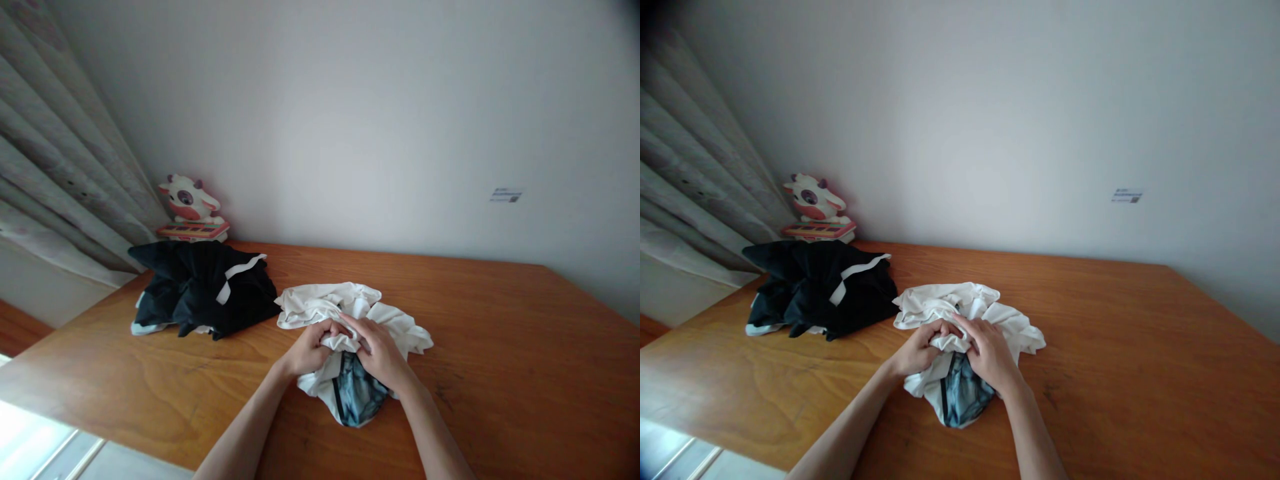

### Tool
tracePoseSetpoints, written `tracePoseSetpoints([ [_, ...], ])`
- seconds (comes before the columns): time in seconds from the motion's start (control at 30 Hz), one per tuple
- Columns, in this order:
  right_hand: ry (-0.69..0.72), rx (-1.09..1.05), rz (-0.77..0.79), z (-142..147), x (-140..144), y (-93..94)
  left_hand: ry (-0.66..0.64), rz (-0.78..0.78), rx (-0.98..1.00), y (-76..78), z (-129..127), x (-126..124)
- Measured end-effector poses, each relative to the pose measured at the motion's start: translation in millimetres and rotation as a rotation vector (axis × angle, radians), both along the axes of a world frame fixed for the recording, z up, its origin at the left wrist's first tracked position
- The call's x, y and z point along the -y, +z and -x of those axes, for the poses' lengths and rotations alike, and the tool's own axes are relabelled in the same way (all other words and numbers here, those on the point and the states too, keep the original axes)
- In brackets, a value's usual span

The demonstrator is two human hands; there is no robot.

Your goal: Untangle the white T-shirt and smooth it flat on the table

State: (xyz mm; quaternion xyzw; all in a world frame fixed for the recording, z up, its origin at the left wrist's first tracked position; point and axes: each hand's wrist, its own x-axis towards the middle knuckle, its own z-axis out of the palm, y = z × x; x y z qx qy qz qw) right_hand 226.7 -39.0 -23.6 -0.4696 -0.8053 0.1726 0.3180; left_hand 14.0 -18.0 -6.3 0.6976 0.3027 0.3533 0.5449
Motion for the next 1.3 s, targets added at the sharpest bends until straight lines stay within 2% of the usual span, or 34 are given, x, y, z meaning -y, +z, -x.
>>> tracePoseSetpoints([
  [0.3, -0.074, -0.008, 0.019, 2.1, -1.6, -0.8, 0.010, -0.015, -0.008, -3.9, 1.0, -0.7],
  [0.63, -0.084, -0.050, 0.033, 0.9, -1.6, -1.0, 0.058, -0.035, -0.010, 0.4, -0.1, 0.5],
  [1.1, -0.117, -0.046, 0.006, 2.4, -0.7, -0.5, 0.058, -0.034, -0.032, -5.9, 0.8, -1.1],
  [1.3, -0.087, -0.047, 0.019, 1.9, -0.9, -0.2, 0.062, -0.048, -0.073, -6.4, 0.3, -1.4],
])
